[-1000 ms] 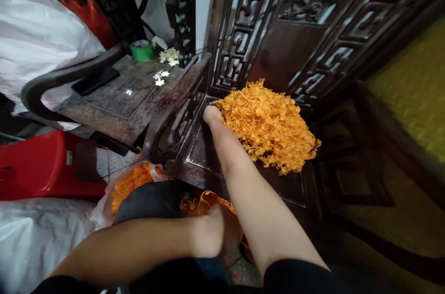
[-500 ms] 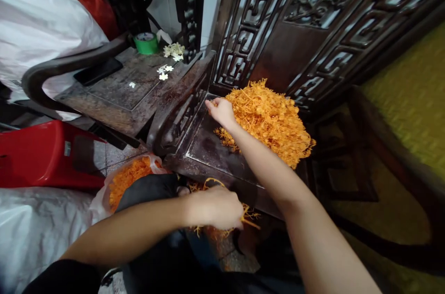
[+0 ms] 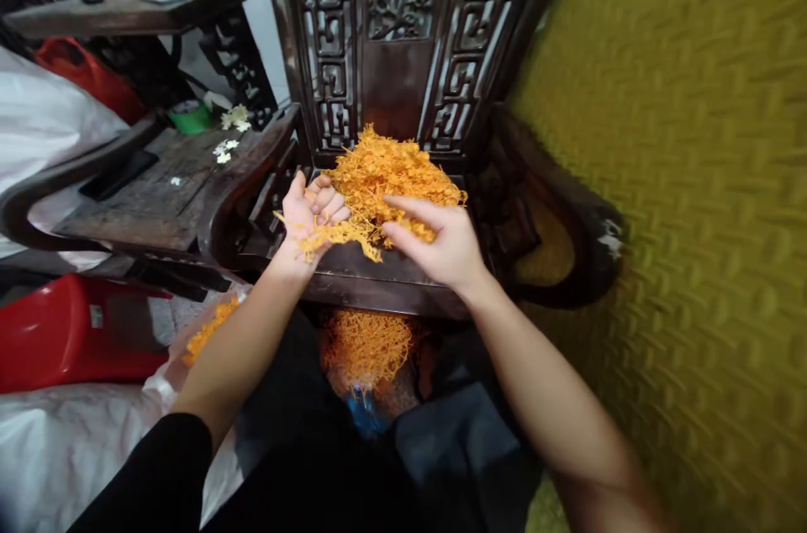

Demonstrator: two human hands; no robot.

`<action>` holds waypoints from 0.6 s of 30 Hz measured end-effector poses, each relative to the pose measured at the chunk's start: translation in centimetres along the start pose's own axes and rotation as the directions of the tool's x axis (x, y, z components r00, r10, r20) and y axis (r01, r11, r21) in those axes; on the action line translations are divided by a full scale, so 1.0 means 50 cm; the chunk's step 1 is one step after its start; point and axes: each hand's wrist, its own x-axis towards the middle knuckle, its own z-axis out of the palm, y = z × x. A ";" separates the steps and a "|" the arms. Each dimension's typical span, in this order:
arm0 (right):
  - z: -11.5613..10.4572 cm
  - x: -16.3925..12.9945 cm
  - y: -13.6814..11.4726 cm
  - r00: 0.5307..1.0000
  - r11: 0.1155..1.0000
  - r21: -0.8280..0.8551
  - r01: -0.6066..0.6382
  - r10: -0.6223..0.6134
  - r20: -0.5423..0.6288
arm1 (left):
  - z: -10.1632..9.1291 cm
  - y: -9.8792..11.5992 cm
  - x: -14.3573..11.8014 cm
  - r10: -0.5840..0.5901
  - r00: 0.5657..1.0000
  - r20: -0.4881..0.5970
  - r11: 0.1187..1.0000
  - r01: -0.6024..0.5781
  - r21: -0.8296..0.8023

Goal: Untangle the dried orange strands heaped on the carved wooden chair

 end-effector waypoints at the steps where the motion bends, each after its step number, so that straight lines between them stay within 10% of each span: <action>1: -0.002 -0.014 -0.005 0.997 0.998 -0.025 0.054 -0.053 0.054 | 0.003 -0.011 0.005 -0.007 1.000 -0.004 0.999 0.006 -0.035; 5: 0.014 -0.038 -0.010 0.986 0.995 0.035 0.092 -0.096 0.138 | 0.022 -0.068 0.022 -0.062 0.997 -0.035 0.995 0.059 -0.080; 10: 0.017 -0.010 0.032 0.971 0.943 0.250 -0.220 0.236 -0.037 | 0.063 -0.126 0.026 -0.149 0.977 -0.150 0.986 0.157 0.047; 15: -0.019 0.034 0.097 0.759 0.544 0.701 -0.461 0.651 -0.007 | 0.056 -0.096 0.032 -0.207 0.963 -0.173 0.951 0.239 0.195; 18: -0.039 0.042 0.113 0.738 0.394 0.770 -0.502 0.659 0.145 | 0.038 -0.046 0.041 0.107 0.959 -0.263 0.920 0.005 0.393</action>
